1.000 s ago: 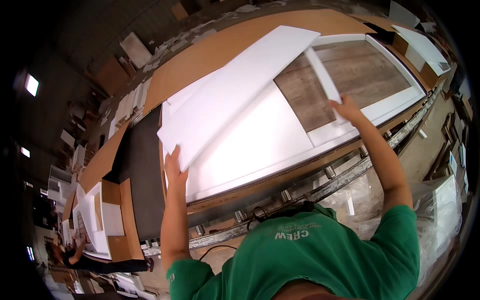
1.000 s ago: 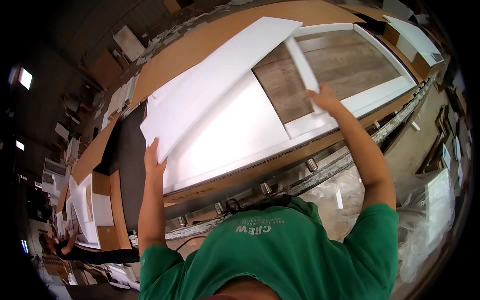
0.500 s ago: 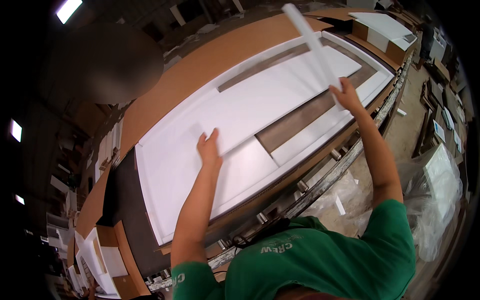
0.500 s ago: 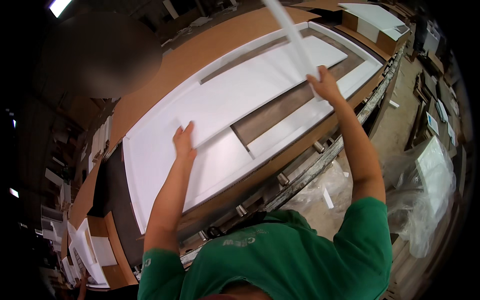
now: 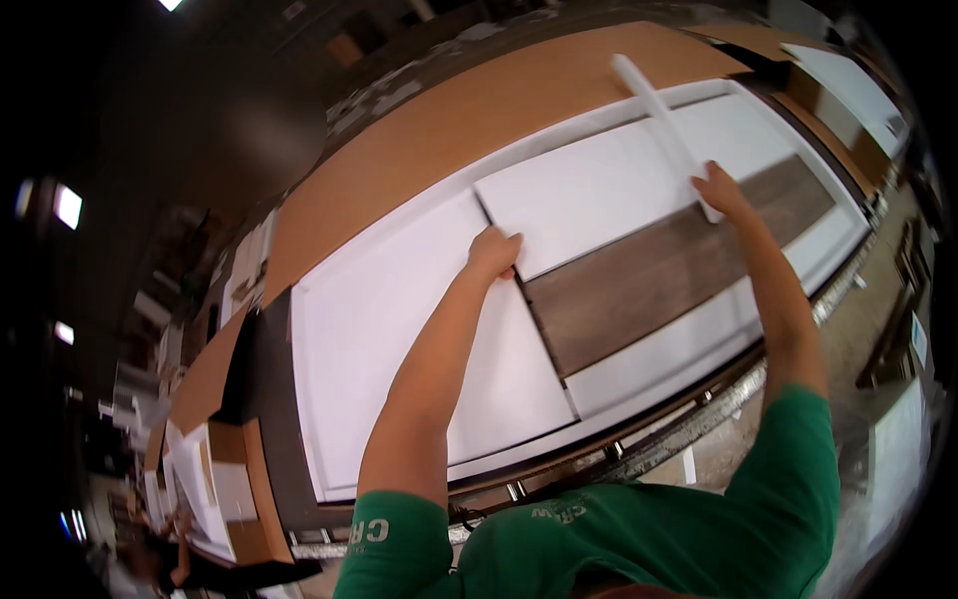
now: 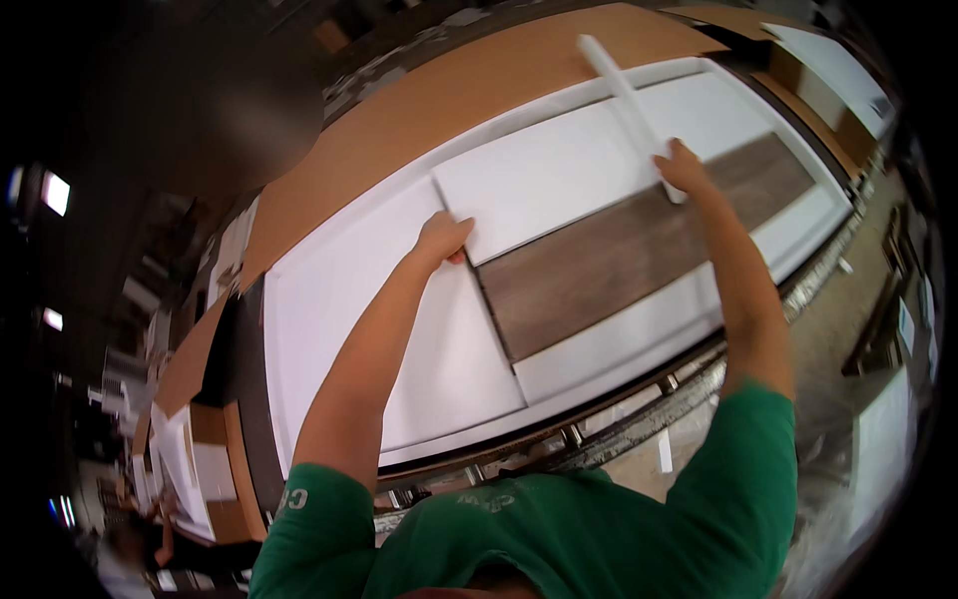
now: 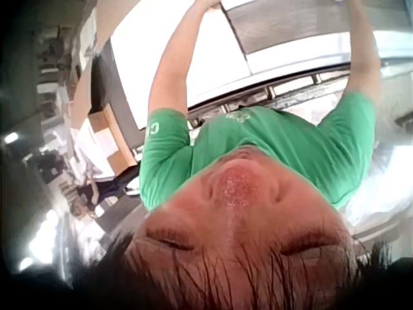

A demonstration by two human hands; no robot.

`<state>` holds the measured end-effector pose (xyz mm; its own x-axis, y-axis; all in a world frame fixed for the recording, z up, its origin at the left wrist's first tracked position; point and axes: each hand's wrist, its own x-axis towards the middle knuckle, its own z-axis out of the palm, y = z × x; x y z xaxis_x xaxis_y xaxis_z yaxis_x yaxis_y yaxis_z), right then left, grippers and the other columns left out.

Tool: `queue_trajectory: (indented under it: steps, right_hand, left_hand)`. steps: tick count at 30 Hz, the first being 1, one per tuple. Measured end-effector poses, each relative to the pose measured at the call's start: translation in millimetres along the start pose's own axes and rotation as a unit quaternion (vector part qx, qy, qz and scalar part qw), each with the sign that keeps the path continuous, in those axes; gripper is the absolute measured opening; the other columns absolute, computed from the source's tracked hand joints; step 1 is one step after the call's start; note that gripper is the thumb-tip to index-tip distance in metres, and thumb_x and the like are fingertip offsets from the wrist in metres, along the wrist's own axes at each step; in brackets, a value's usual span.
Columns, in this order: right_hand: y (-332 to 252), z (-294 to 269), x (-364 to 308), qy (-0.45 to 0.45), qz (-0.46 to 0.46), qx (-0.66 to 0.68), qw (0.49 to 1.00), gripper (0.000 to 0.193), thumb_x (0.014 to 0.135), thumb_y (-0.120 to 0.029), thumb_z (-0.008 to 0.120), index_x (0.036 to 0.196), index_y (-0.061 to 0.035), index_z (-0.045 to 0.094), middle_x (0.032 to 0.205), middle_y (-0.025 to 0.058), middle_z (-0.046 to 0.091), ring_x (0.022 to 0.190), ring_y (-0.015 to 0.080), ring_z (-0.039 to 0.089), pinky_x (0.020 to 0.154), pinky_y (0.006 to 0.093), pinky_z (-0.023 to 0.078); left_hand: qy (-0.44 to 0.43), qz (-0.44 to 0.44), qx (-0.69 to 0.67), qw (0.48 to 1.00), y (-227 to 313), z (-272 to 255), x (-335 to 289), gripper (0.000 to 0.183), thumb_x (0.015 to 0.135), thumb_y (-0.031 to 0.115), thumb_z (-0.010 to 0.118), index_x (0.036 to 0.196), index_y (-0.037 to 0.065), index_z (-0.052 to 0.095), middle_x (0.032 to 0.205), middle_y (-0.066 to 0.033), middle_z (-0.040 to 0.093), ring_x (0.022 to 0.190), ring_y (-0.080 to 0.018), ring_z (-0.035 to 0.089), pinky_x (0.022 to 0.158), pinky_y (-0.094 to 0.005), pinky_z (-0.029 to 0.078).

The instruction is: The person packs wooden furniture panels into a large cardboard box on a conveyor belt, inserting foam protective sheets between the layers and along the edges.

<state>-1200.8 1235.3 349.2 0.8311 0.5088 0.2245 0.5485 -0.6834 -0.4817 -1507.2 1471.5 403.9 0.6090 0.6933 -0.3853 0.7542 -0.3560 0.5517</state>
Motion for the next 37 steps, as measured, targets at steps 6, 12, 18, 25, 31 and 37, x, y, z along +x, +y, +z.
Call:
queue_trajectory:
  steps: [6, 12, 18, 25, 31, 37]
  right_hand:
    - [-25.7, -10.3, -2.1, -0.045, 0.034, -0.114, 0.992, 0.045, 0.071, -0.028, 0.051, 0.103, 0.0020, 0.040, 0.096, 0.0224, 0.050, 0.092, 0.0338, 0.048, 0.079, 0.0381, 0.037]
    - [-51.4, 8.5, -0.7, -0.028, 0.005, -0.012, 1.000, 0.044, 0.072, -0.029, 0.049, 0.103, 0.0010, 0.040, 0.090, 0.0223, 0.052, 0.084, 0.0336, 0.051, 0.078, 0.0384, 0.035]
    - [-37.3, 19.3, 22.3, 0.012, 0.018, -0.065, 0.998, 0.048, 0.072, -0.031, 0.049, 0.103, 0.0035, 0.041, 0.091, 0.0225, 0.052, 0.087, 0.0348, 0.049, 0.077, 0.0372, 0.037]
    - [-34.3, -8.3, -6.4, -0.012, 0.010, 0.101, 0.995, 0.047, 0.068, -0.032, 0.054, 0.096, 0.0047, 0.046, 0.085, 0.0210, 0.053, 0.080, 0.0276, 0.052, 0.069, 0.0325, 0.039]
    - [-125.9, -76.1, -131.9, -0.181, -0.041, 0.098, 0.978, 0.032, 0.064, -0.026, 0.059, 0.080, 0.0015, 0.054, 0.060, 0.0128, 0.052, 0.054, 0.0204, 0.049, 0.050, 0.0310, 0.038]
    - [-150.3, -108.1, -224.7, -0.257, -0.097, 0.103, 0.956, 0.029, 0.068, -0.014, 0.056, 0.092, -0.0003, 0.051, 0.070, 0.0115, 0.055, 0.061, 0.0215, 0.052, 0.058, 0.0292, 0.041]
  left_hand:
    - [0.004, 0.018, 0.118, 0.993, 9.8, -5.9, 20.6, 0.026, 0.066, 0.023, 0.054, 0.065, -0.003, 0.055, 0.058, -0.0142, 0.056, 0.050, -0.0247, 0.056, 0.055, -0.0328, 0.047]
    - [0.210, 0.183, 0.224, 0.934, -10.8, 9.4, 28.9, 0.030, 0.070, 0.027, 0.053, 0.063, -0.002, 0.055, 0.062, -0.0125, 0.057, 0.061, -0.0251, 0.056, 0.059, -0.0351, 0.044]
    - [0.135, 0.253, 0.193, 0.939, 9.4, 15.2, 26.7, 0.035, 0.075, 0.029, 0.049, 0.095, 0.000, 0.050, 0.092, -0.0142, 0.053, 0.083, -0.0288, 0.051, 0.070, -0.0380, 0.040]
    - [-0.017, 0.458, 0.241, 0.856, -12.0, 28.8, -55.3, 0.021, 0.070, 0.020, 0.058, 0.081, 0.002, 0.055, 0.083, -0.0086, 0.053, 0.085, -0.0223, 0.049, 0.079, -0.0328, 0.034]
    - [0.074, 0.616, 0.139, 0.772, -40.6, 31.9, -74.8, 0.014, 0.067, 0.018, 0.061, 0.068, 0.005, 0.055, 0.074, -0.0051, 0.052, 0.076, -0.0169, 0.049, 0.074, -0.0343, 0.033]
    - [0.108, 0.635, 0.138, 0.753, -20.0, 9.7, -89.0, 0.013, 0.065, 0.016, 0.062, 0.065, 0.006, 0.053, 0.070, -0.0024, 0.051, 0.074, -0.0162, 0.049, 0.068, -0.0332, 0.027]
